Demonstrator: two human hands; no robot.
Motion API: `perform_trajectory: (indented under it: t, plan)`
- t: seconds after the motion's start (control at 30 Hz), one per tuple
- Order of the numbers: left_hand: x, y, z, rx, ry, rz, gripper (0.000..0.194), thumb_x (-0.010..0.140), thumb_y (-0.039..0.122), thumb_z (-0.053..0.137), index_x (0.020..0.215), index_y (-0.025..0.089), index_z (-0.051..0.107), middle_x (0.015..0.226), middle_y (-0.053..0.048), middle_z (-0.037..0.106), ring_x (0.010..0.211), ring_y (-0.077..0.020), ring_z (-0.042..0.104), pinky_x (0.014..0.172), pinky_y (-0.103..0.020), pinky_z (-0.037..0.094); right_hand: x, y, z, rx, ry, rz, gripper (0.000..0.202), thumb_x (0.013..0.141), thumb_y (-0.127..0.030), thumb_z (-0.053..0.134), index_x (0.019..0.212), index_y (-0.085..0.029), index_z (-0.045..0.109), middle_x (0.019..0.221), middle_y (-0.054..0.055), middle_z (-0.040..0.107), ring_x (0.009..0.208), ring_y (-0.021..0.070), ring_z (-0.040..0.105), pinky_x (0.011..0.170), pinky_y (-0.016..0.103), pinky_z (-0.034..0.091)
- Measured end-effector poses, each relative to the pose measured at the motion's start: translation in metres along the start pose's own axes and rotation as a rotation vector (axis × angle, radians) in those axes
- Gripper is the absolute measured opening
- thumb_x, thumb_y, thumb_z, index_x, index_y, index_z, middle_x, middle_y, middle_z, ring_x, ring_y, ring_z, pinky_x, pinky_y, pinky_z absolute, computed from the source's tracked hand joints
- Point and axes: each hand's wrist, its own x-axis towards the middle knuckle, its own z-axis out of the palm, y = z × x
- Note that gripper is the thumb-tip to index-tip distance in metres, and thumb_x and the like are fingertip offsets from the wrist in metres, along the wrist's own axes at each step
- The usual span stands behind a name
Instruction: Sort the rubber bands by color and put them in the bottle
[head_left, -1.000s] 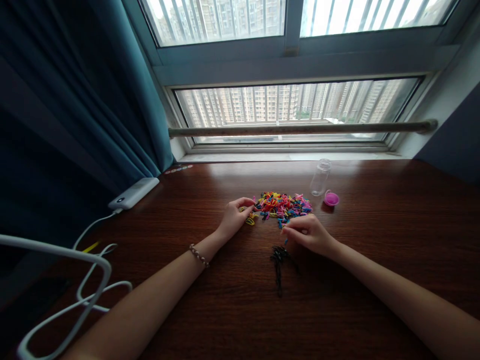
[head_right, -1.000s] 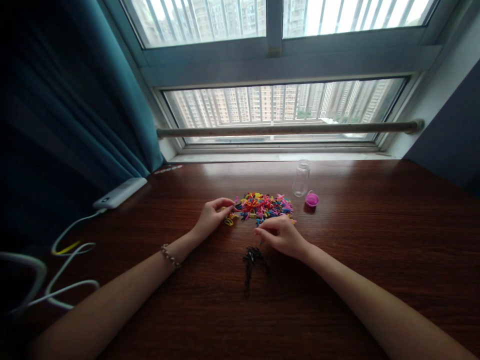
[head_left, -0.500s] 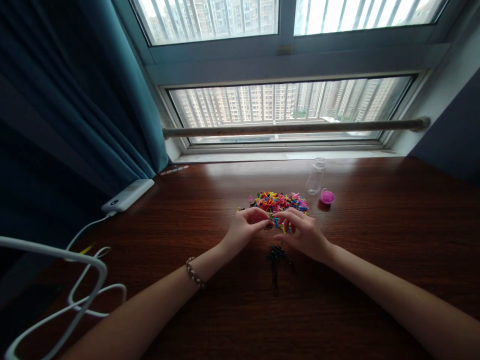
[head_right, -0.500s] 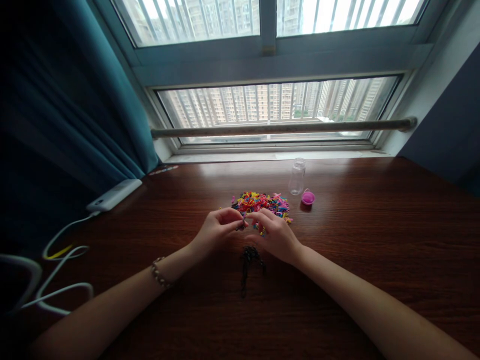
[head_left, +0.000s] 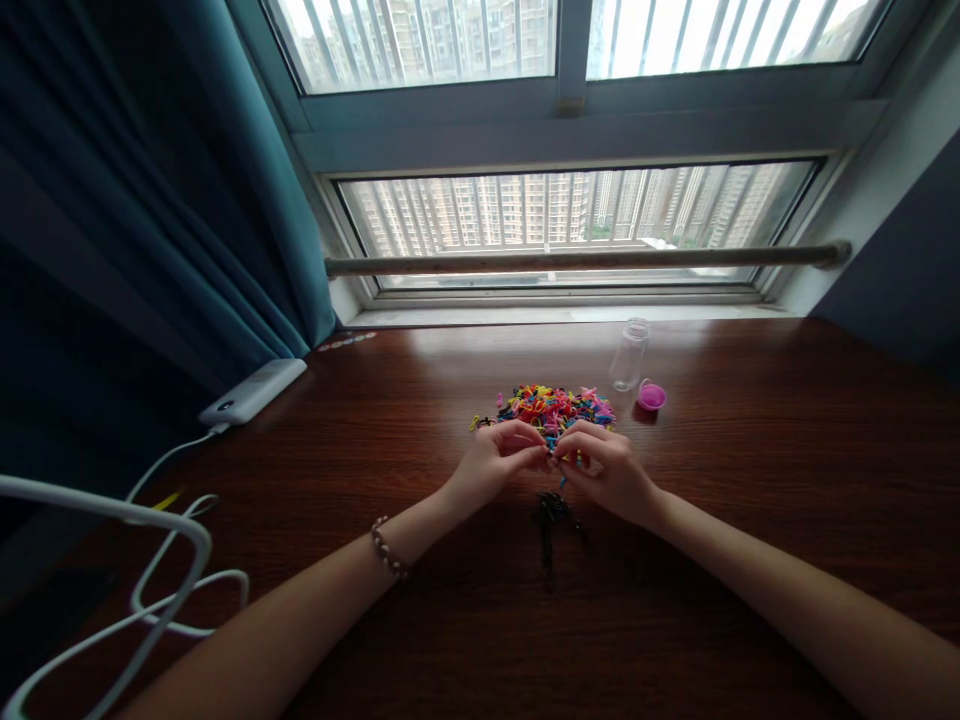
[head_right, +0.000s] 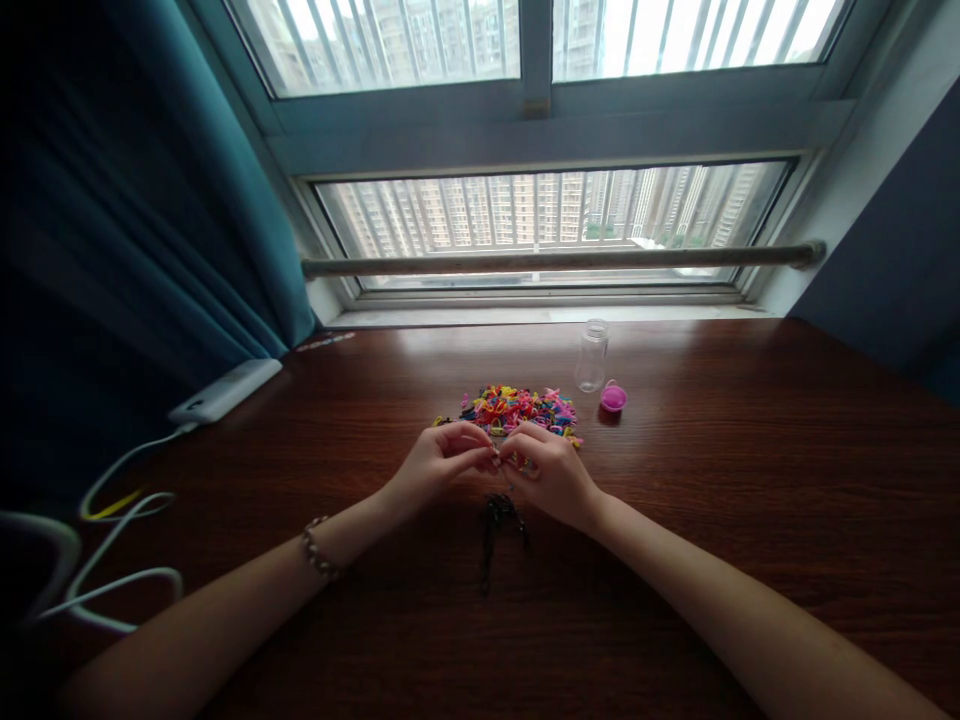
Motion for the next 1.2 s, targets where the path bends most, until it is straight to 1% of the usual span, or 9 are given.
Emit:
perform_trajectory:
  t: [0.1, 0.23, 0.37, 0.43, 0.53, 0.73, 0.87, 1.07, 1.2]
  plan:
    - [0.004, -0.005, -0.010, 0.165, 0.104, 0.082, 0.015, 0.074, 0.027, 0.057, 0.080, 0.014, 0.056, 0.075, -0.004, 0.066, 0.066, -0.0144, 0.062, 0.064, -0.026, 0.050, 0.000, -0.002, -0.001, 0.019, -0.075, -0.006, 0.006, 0.074, -0.012, 0.054, 0.076, -0.016, 0.058, 0.075, 0.003, 0.056, 0.067, 0.0115, 0.052, 0.061, 0.023, 0.042]
    - [0.012, -0.013, -0.029, 0.649, 0.332, 0.167, 0.010, 0.074, 0.023, 0.054, 0.080, 0.017, 0.060, 0.075, -0.002, 0.064, 0.067, -0.0138, 0.058, 0.064, -0.026, 0.046, 0.000, -0.002, -0.002, 0.053, -0.333, -0.121, 0.010, 0.071, -0.012, 0.055, 0.076, -0.018, 0.062, 0.072, 0.003, 0.060, 0.070, 0.0131, 0.053, 0.065, 0.024, 0.043]
    - [0.014, -0.016, -0.038, 1.009, 0.332, 0.206, 0.006, 0.072, 0.023, 0.057, 0.072, 0.019, 0.061, 0.075, -0.002, 0.062, 0.074, -0.0160, 0.053, 0.069, -0.028, 0.041, 0.001, 0.000, -0.003, 0.080, -0.441, -0.158, 0.023, 0.071, -0.007, 0.050, 0.084, -0.020, 0.065, 0.071, 0.002, 0.063, 0.068, 0.0129, 0.055, 0.068, 0.026, 0.043]
    - [0.012, -0.016, -0.037, 1.095, 0.274, 0.238, 0.009, 0.070, 0.028, 0.060, 0.070, 0.020, 0.062, 0.077, -0.002, 0.061, 0.078, -0.0178, 0.051, 0.071, -0.029, 0.040, 0.001, 0.001, -0.005, 0.079, -0.343, -0.093, 0.024, 0.071, -0.006, 0.048, 0.082, -0.019, 0.065, 0.070, 0.002, 0.063, 0.066, 0.0128, 0.055, 0.066, 0.026, 0.044]
    - [0.011, -0.017, -0.033, 1.152, 0.217, 0.265, 0.009, 0.070, 0.030, 0.062, 0.070, 0.021, 0.062, 0.078, -0.003, 0.060, 0.079, -0.0190, 0.049, 0.069, -0.030, 0.038, 0.003, 0.007, -0.008, 0.048, -0.084, 0.050, 0.020, 0.074, -0.010, 0.047, 0.076, -0.018, 0.065, 0.070, 0.003, 0.064, 0.065, 0.0138, 0.057, 0.062, 0.026, 0.044]
    - [0.011, -0.015, -0.032, 1.121, 0.242, 0.283, 0.010, 0.076, 0.023, 0.055, 0.071, 0.019, 0.061, 0.078, -0.003, 0.061, 0.079, -0.0184, 0.050, 0.068, -0.030, 0.035, 0.005, 0.027, -0.017, -0.026, 0.301, 0.315, 0.020, 0.074, -0.016, 0.047, 0.076, -0.017, 0.066, 0.072, 0.003, 0.067, 0.061, 0.0139, 0.057, 0.056, 0.025, 0.043]
    - [0.009, -0.011, -0.027, 1.045, 0.229, 0.319, 0.012, 0.079, 0.026, 0.052, 0.073, 0.019, 0.060, 0.077, -0.003, 0.063, 0.079, -0.0180, 0.051, 0.071, -0.030, 0.036, 0.006, 0.040, -0.022, -0.013, 0.408, 0.441, 0.020, 0.076, -0.022, 0.047, 0.083, -0.016, 0.065, 0.077, 0.005, 0.067, 0.063, 0.0150, 0.058, 0.056, 0.025, 0.044]
    - [0.000, -0.005, -0.012, 0.821, -0.094, 0.489, 0.017, 0.082, 0.028, 0.049, 0.075, 0.018, 0.060, 0.078, -0.005, 0.063, 0.079, -0.0162, 0.051, 0.079, -0.030, 0.036, 0.006, 0.054, -0.026, 0.014, 0.481, 0.511, 0.021, 0.078, -0.025, 0.047, 0.090, -0.014, 0.061, 0.076, 0.006, 0.067, 0.063, 0.0149, 0.059, 0.058, 0.027, 0.046]
    - [-0.008, 0.001, -0.002, 0.728, -0.227, 0.505, 0.020, 0.083, 0.029, 0.047, 0.077, 0.018, 0.062, 0.078, -0.006, 0.063, 0.078, -0.0161, 0.051, 0.080, -0.031, 0.036, 0.005, 0.057, -0.026, -0.012, 0.426, 0.496, 0.020, 0.078, -0.025, 0.048, 0.088, -0.015, 0.061, 0.074, 0.005, 0.067, 0.060, 0.0149, 0.057, 0.055, 0.026, 0.044]
